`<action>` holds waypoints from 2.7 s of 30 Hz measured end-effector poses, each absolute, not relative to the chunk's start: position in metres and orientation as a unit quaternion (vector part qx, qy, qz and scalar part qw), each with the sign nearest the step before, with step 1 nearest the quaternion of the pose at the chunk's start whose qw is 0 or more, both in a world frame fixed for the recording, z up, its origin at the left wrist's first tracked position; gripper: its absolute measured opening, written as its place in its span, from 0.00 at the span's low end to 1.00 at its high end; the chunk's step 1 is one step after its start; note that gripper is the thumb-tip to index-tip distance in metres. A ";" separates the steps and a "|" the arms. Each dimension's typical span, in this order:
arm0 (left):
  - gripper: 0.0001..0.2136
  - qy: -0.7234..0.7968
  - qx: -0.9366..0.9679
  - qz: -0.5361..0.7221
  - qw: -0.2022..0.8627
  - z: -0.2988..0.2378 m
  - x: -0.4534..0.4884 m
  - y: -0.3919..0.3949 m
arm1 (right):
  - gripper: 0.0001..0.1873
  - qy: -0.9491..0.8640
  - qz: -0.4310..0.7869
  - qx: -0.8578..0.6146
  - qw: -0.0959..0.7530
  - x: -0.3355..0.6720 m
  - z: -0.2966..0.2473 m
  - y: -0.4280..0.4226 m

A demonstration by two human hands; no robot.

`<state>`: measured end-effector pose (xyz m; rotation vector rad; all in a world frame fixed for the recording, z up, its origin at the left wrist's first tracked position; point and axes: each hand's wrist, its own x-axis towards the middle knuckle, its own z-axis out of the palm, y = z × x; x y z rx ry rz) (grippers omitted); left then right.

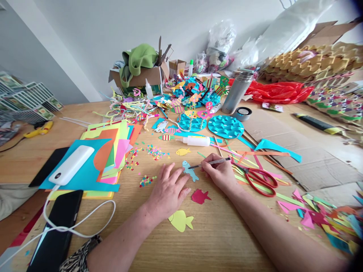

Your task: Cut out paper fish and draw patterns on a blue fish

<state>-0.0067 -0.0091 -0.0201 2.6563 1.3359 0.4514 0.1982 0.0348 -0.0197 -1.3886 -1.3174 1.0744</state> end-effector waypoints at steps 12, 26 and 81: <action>0.17 0.434 0.888 0.145 0.054 -0.021 -0.007 -0.009 | 0.07 -0.548 0.429 -0.562 0.448 0.200 -0.025 0.036; 0.16 0.434 0.887 0.147 0.055 -0.020 -0.007 -0.009 | 0.07 -0.565 0.431 -0.551 0.437 0.201 -0.024 0.035; 0.16 0.439 0.885 0.137 0.069 -0.019 -0.007 -0.009 | 0.08 -0.569 0.455 -0.529 0.436 0.201 -0.025 0.034</action>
